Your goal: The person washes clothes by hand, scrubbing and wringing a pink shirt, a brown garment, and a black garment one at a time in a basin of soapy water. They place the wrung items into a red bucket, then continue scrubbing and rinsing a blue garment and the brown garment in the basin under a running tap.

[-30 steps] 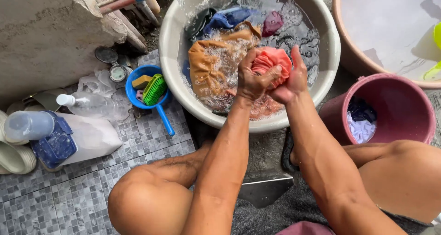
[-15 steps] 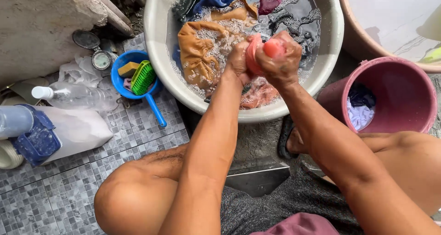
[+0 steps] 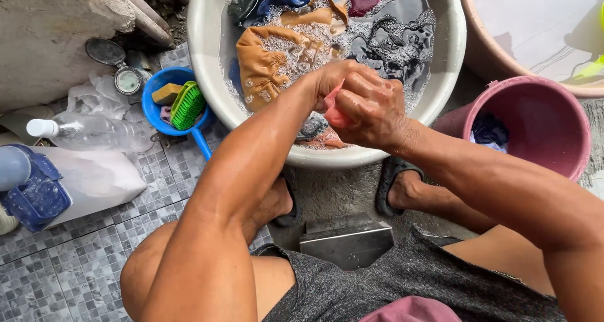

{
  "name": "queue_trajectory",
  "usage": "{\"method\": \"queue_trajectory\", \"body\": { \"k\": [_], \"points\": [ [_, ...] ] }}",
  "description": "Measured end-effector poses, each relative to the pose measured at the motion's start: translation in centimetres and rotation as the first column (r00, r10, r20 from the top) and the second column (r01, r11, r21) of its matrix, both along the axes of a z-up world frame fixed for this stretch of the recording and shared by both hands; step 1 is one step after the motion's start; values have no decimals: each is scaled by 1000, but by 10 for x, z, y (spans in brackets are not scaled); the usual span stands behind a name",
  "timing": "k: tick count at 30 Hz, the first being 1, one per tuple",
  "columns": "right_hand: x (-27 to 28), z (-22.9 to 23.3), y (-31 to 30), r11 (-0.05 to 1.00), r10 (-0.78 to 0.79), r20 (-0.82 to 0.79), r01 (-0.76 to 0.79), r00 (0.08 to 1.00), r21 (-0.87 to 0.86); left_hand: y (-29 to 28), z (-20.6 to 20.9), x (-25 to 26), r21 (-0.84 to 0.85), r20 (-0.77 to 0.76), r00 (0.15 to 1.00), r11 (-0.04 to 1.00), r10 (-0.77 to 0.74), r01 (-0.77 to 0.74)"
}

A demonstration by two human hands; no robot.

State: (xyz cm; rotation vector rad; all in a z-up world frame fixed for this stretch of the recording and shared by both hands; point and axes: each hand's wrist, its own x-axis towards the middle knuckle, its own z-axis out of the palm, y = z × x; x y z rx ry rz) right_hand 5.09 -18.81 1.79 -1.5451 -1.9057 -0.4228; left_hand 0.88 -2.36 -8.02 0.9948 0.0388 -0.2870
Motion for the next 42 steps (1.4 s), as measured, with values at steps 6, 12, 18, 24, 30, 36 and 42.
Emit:
{"method": "queue_trajectory", "body": {
  "k": [6,12,18,24,30,36,42],
  "points": [
    [-7,20,-3,989,133,109,-125,985,-82,-3,29,11,292,-229,969,943,-93,159],
    [-19,15,-13,983,129,207,-98,970,-153,-21,15,20,688,-171,970,684,-174,244],
    [-21,7,-11,974,169,211,-130,963,-185,-13,-33,37,989,118,774,140,-622,-39],
    [-18,-43,-13,979,-184,-35,180,982,-96,-4,-50,7,119,-385,856,938,346,-326],
    [-39,-46,-44,918,-387,-351,321,853,-232,-25,-57,-14,-203,-342,762,748,550,-631],
    [-37,-40,-73,900,-434,-487,340,758,-272,-59,-63,-2,-103,-384,748,779,542,-618],
    [-30,-28,-96,827,-562,-472,448,680,-340,-95,-12,8,-219,-324,822,808,469,-547]
  ]
}}
